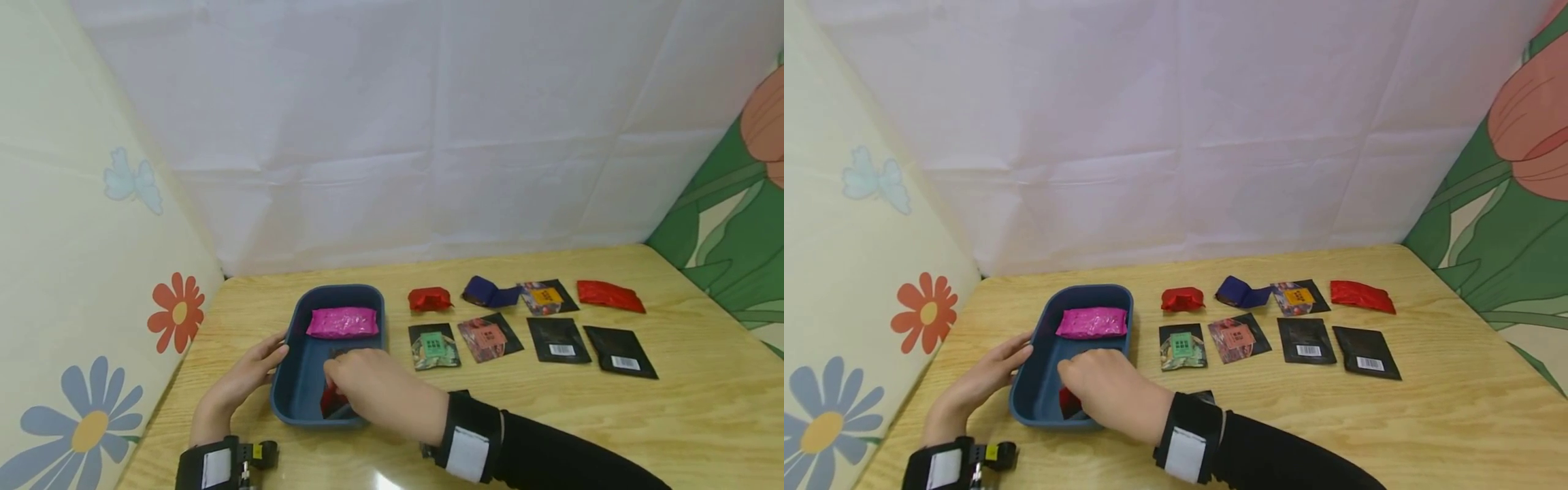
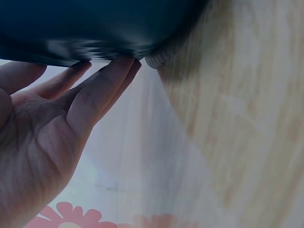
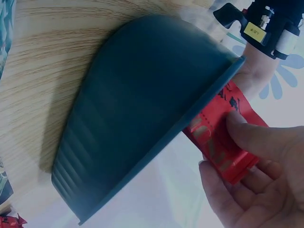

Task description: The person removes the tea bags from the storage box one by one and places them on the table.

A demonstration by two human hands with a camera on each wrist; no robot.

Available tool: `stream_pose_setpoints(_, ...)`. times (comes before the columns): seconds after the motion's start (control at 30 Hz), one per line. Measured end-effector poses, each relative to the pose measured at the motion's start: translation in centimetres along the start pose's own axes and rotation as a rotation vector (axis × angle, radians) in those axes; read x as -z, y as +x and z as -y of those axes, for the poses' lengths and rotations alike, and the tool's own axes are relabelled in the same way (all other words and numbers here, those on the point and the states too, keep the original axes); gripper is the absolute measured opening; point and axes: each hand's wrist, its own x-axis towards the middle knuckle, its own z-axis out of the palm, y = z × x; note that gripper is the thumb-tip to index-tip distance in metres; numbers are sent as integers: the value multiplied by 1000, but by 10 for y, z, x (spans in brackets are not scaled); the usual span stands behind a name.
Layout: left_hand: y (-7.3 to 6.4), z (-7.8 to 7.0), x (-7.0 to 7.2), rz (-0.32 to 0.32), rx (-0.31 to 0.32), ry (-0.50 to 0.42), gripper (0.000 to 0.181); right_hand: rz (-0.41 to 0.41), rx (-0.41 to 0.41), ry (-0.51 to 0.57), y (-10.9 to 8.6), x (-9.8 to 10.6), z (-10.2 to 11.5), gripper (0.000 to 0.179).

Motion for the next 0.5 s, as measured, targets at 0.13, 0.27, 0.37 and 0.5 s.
stream_pose_setpoints(0.13,-1,0,0,-7,3,0,59,-46,-8,1,-3,1,1,8)
stream_pose_setpoints(0.27,0,-1,1,-7,2,0,58,-139,12,36,-12,-1,-4,7)
stream_pose_setpoints(0.37,0,-1,0,-14,11,-5,58,-234,48,58,-20,-4,-9,8)
stream_pose_setpoints(0.5,1,0,0,-18,18,-6,57,-397,102,84,-32,-6,-15,10)
